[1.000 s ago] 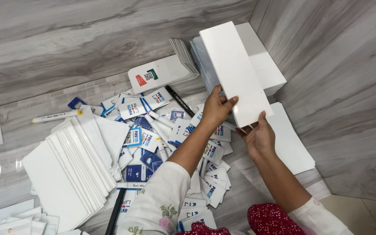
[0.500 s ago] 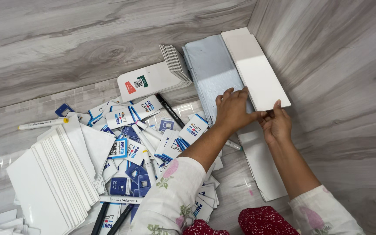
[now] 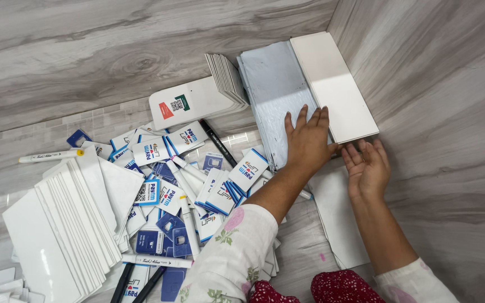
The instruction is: The person sits on the floor and sorts a large pile of white papers and small cards into separate stacks. They pick up individual sheets, align them, and place them into neat piles on the floor.
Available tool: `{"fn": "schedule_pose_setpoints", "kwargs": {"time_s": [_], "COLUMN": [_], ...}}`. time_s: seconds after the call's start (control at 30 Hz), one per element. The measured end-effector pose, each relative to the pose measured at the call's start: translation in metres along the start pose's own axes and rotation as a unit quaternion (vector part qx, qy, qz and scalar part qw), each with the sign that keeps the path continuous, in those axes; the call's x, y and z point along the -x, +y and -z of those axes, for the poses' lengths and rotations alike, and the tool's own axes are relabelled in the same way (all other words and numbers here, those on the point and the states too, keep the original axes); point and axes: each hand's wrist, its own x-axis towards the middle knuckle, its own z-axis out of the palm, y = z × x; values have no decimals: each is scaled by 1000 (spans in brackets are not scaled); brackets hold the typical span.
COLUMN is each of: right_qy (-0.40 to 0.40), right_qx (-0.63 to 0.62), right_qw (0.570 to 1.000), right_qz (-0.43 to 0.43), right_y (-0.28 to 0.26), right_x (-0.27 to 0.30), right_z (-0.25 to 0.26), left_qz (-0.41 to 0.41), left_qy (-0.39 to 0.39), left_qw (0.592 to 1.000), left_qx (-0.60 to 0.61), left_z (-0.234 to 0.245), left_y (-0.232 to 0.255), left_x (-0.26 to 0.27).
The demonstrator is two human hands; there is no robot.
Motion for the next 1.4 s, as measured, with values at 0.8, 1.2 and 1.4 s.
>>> {"fn": "schedule_pose_setpoints", "kwargs": {"time_s": [0.8, 1.2, 1.4], "right_qy": [-63, -256, -383], "right_qx": [-70, 168, 168], "right_qw": [993, 945, 833], "right_qz": [-71, -116, -363], "right_y": [-36, 76, 120], "right_x": [-11, 192, 250], "right_z": [-62, -138, -159], "left_qz": [-90, 213, 346], "left_qy": [87, 295, 270], "left_qw": [990, 931, 893], "left_qx": [61, 2, -105], "left_z": [50, 165, 212], "left_y": [-22, -325, -416], "left_x": [65, 311, 398]}}
